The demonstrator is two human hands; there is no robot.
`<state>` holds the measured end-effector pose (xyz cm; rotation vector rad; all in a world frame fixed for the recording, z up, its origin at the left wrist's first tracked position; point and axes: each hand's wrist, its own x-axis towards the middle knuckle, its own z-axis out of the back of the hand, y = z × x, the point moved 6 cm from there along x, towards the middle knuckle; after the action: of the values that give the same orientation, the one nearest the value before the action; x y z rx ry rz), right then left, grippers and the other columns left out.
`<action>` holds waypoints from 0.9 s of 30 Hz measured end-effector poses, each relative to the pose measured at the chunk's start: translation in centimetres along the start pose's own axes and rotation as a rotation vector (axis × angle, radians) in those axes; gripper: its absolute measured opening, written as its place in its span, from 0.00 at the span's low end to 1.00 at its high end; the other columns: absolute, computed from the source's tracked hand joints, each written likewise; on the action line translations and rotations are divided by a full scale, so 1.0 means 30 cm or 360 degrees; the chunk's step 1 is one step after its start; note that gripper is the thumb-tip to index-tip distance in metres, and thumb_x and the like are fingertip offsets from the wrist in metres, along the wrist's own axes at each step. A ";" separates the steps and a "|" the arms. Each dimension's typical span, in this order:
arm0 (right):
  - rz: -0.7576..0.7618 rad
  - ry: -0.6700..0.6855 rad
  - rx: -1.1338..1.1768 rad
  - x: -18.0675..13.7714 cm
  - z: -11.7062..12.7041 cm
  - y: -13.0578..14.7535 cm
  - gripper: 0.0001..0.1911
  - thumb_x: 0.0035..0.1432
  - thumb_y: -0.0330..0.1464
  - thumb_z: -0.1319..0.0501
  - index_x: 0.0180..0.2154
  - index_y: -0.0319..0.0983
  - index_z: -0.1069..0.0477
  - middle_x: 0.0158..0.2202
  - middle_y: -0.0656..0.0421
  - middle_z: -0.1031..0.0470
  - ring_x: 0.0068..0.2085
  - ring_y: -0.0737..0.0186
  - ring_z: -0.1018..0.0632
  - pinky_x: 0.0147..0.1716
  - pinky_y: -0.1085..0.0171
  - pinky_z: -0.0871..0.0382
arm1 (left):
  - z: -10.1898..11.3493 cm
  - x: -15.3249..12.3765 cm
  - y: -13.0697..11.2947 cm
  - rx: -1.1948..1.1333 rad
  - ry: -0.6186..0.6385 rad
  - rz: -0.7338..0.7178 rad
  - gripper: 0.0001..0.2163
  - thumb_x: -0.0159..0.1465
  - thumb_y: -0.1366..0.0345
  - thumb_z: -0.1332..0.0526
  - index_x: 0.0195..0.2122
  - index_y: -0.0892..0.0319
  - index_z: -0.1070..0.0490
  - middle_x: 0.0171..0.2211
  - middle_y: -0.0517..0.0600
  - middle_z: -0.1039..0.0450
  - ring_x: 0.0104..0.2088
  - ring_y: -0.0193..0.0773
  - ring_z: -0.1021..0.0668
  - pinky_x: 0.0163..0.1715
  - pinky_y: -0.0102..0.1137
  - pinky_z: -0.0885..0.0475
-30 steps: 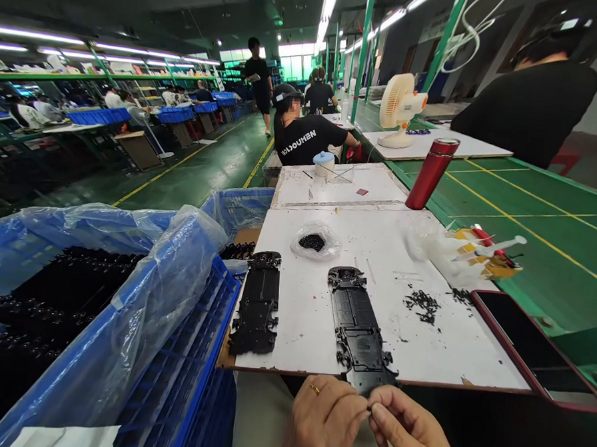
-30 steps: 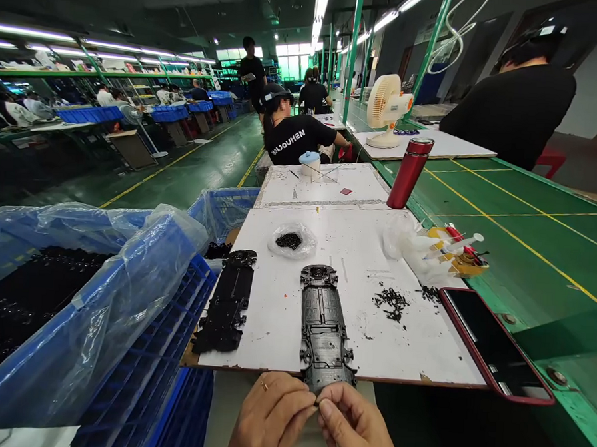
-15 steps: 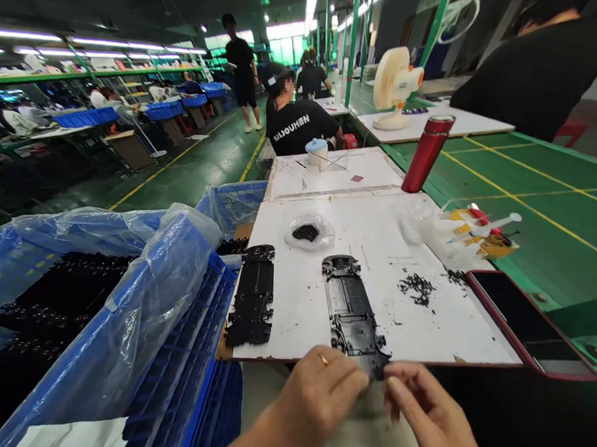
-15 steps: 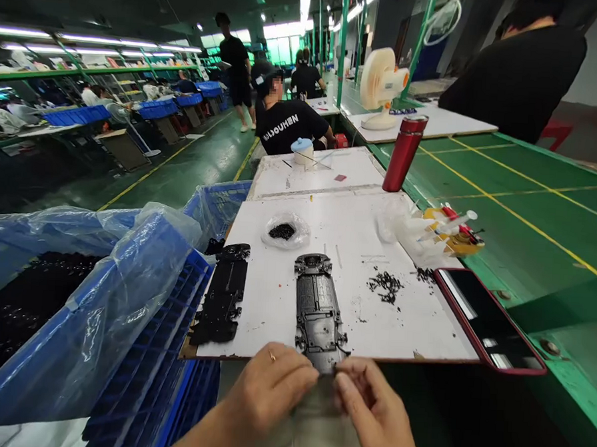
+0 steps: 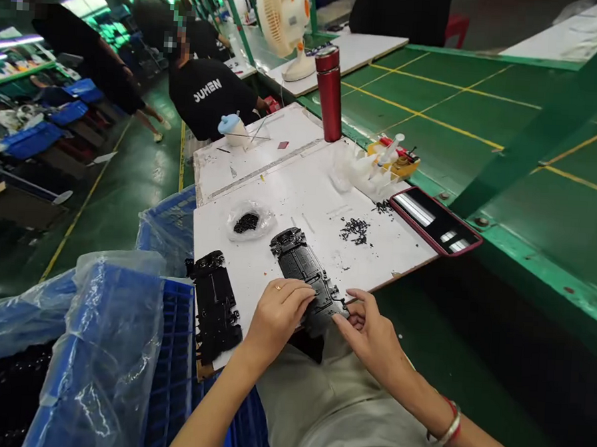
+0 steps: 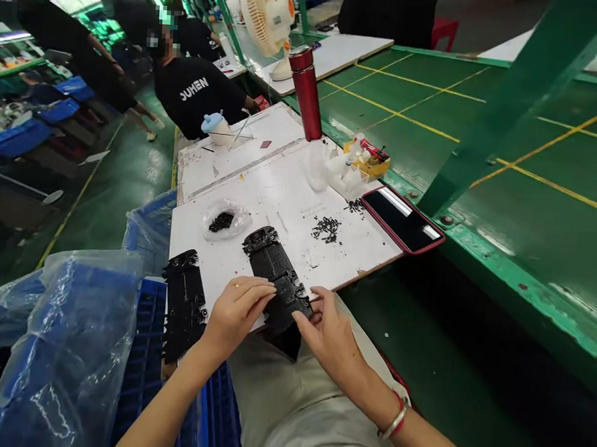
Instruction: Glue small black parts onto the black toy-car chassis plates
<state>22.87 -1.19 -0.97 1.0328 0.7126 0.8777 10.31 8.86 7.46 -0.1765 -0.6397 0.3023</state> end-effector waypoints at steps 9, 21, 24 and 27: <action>-0.0078 -0.0031 0.0023 0.041 0.013 0.004 0.21 0.58 0.39 0.43 0.51 0.38 0.29 0.24 0.64 0.32 0.22 0.68 0.30 0.25 0.67 0.36 | -0.096 0.069 -0.014 -0.0043 0.0214 -0.0256 0.07 0.67 0.73 0.46 0.41 0.61 0.30 0.37 0.52 0.22 0.40 0.38 0.20 0.40 0.33 0.23; -0.0004 -0.0054 -0.0056 0.061 0.055 0.052 0.22 0.59 0.39 0.43 0.50 0.35 0.26 0.24 0.62 0.31 0.24 0.68 0.31 0.24 0.68 0.36 | -0.097 0.132 -0.039 0.0083 0.0423 -0.0582 0.06 0.67 0.77 0.48 0.40 0.67 0.32 0.34 0.55 0.25 0.37 0.38 0.22 0.40 0.33 0.24; -0.0011 -0.0050 -0.0063 0.061 0.059 0.055 0.22 0.59 0.38 0.43 0.51 0.34 0.26 0.24 0.62 0.31 0.24 0.68 0.31 0.24 0.68 0.36 | -0.101 0.146 -0.043 0.0118 0.0470 -0.0647 0.08 0.68 0.76 0.50 0.39 0.66 0.32 0.33 0.54 0.25 0.37 0.38 0.22 0.39 0.33 0.24; 0.0006 -0.0049 -0.0077 0.062 0.063 0.062 0.21 0.59 0.38 0.43 0.50 0.34 0.26 0.23 0.63 0.31 0.24 0.68 0.32 0.25 0.68 0.36 | -0.106 0.154 -0.044 0.0170 0.0490 -0.0718 0.10 0.69 0.76 0.52 0.37 0.65 0.32 0.33 0.53 0.25 0.37 0.37 0.22 0.37 0.32 0.24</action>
<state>24.85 0.10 1.26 1.0029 0.6609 0.8765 16.05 8.92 7.88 0.0272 -0.3422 -0.1255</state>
